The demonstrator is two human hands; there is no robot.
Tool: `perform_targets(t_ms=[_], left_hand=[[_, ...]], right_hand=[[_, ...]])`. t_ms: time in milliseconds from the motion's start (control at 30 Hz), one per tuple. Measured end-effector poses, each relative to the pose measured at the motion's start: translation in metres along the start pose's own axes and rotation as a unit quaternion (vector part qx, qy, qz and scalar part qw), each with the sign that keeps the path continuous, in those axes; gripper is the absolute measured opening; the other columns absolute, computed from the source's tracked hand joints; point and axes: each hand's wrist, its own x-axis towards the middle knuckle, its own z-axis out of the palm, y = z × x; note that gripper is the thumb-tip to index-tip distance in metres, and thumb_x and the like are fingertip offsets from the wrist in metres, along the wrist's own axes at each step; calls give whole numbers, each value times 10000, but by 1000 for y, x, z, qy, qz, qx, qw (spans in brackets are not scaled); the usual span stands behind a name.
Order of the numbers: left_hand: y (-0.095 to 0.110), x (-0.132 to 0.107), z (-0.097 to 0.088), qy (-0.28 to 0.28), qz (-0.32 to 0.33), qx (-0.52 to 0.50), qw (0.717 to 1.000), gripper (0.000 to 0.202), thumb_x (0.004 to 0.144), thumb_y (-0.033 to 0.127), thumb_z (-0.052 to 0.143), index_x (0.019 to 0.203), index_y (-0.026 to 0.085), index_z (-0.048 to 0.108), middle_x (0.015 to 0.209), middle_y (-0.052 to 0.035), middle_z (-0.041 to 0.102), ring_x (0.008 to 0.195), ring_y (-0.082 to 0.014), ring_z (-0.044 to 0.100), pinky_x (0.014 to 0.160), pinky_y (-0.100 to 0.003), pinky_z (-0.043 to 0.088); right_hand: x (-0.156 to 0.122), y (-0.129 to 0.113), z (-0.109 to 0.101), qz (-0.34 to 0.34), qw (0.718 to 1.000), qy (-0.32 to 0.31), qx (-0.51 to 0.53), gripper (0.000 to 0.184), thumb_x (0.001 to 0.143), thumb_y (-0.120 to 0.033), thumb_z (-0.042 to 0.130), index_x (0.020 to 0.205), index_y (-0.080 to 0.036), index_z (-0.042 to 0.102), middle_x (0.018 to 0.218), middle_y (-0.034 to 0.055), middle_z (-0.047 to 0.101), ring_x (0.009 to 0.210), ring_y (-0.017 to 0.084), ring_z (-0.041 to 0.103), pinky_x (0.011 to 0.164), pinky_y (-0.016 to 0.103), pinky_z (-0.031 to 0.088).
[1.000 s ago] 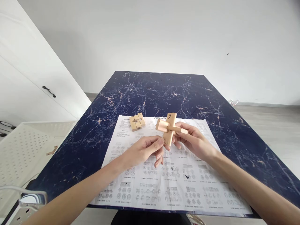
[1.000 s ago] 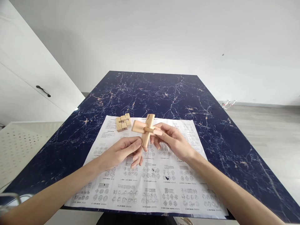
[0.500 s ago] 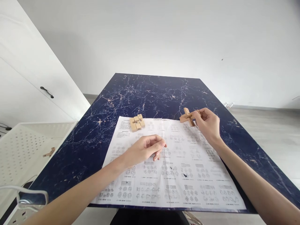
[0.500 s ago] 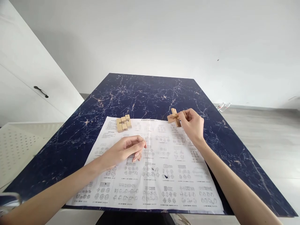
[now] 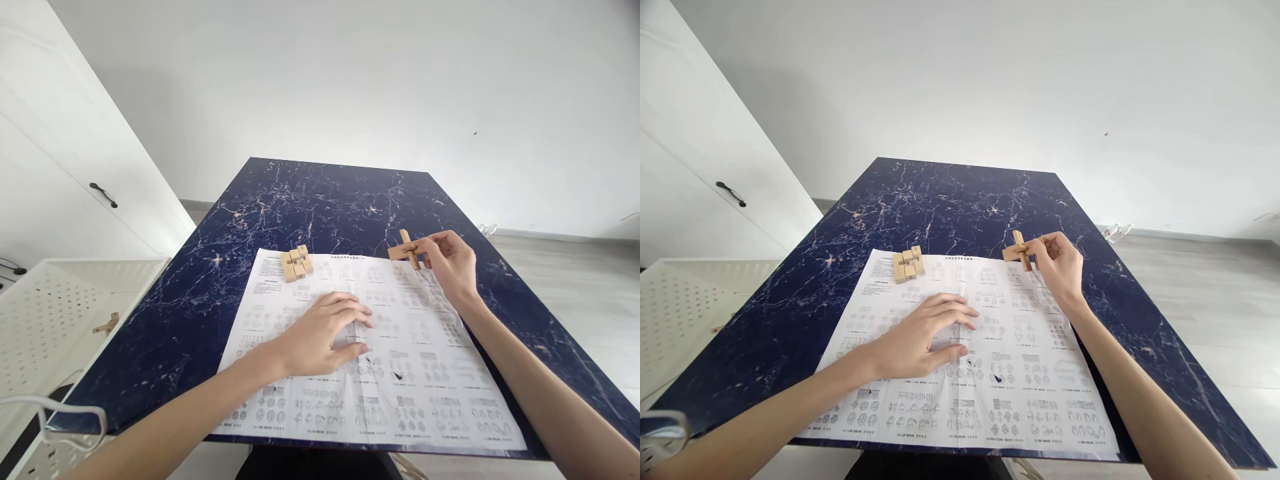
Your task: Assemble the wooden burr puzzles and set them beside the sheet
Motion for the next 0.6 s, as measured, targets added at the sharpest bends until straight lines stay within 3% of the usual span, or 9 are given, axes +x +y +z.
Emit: perform_targets(t_ms=[300, 467, 600], left_hand=[[-11, 10, -7, -5, -2, 55, 998, 402, 1000, 452, 767, 1336, 241, 704, 1592, -96, 626, 1584, -368, 411, 1297, -653, 289], [-12, 11, -9, -10, -3, 64, 998, 417, 1007, 470, 760, 1338, 224, 700, 1600, -100, 619, 1587, -366, 407, 1297, -661, 291], [-13, 9, -7, -8, 1, 76, 997, 405, 1018, 464, 743, 1350, 236, 693, 1606, -85, 615, 1586, -366, 414, 1295, -652, 313]], right_hand=[[0, -3, 0, 13, 1000, -24, 9, 129, 860, -329, 713, 836, -207, 681, 767, 35, 729, 565, 146, 567, 533, 275, 466], [1, 1, -4, -2, 997, -12, -80, 110, 851, -299, 640, 802, -214, 688, 693, 11, 670, 601, 169, 558, 578, 296, 433], [0, 0, -6, -15, 995, -1, -102, 118, 842, -293, 623, 790, -215, 695, 765, 30, 691, 678, 196, 592, 611, 311, 438]])
